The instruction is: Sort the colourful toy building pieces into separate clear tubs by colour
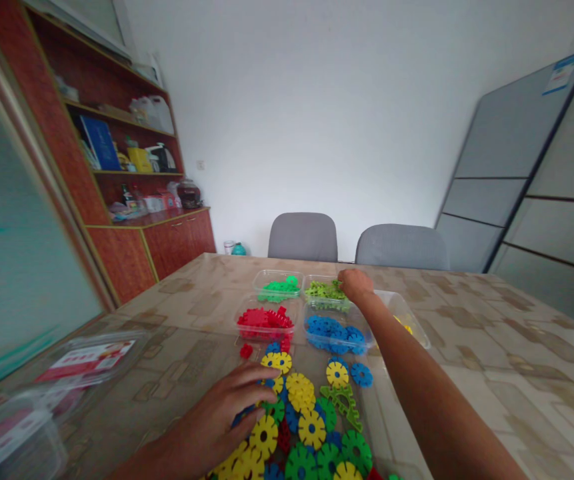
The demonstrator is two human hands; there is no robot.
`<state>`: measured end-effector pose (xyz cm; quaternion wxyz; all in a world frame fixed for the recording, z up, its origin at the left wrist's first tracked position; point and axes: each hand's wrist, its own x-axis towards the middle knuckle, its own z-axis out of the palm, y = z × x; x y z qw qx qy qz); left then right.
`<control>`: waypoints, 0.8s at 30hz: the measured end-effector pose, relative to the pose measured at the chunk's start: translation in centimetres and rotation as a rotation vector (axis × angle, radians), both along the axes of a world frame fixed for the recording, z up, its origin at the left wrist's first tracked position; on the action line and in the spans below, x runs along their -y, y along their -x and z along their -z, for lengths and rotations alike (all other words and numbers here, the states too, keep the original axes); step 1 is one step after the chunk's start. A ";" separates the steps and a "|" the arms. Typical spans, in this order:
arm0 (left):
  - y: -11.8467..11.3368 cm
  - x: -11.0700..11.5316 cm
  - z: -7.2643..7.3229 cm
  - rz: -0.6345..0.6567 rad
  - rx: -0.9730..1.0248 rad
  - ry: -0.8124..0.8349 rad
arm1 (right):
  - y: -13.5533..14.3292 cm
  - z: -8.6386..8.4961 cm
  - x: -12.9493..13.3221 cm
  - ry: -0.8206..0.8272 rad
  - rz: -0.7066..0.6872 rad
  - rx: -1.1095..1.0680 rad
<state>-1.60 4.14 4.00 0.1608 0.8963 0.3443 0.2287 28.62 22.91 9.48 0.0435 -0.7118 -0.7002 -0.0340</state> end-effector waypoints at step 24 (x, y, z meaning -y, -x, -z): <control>-0.1 0.2 -0.8 0.011 -0.016 -0.002 | 0.8 0.9 -0.2 -0.076 -0.079 0.068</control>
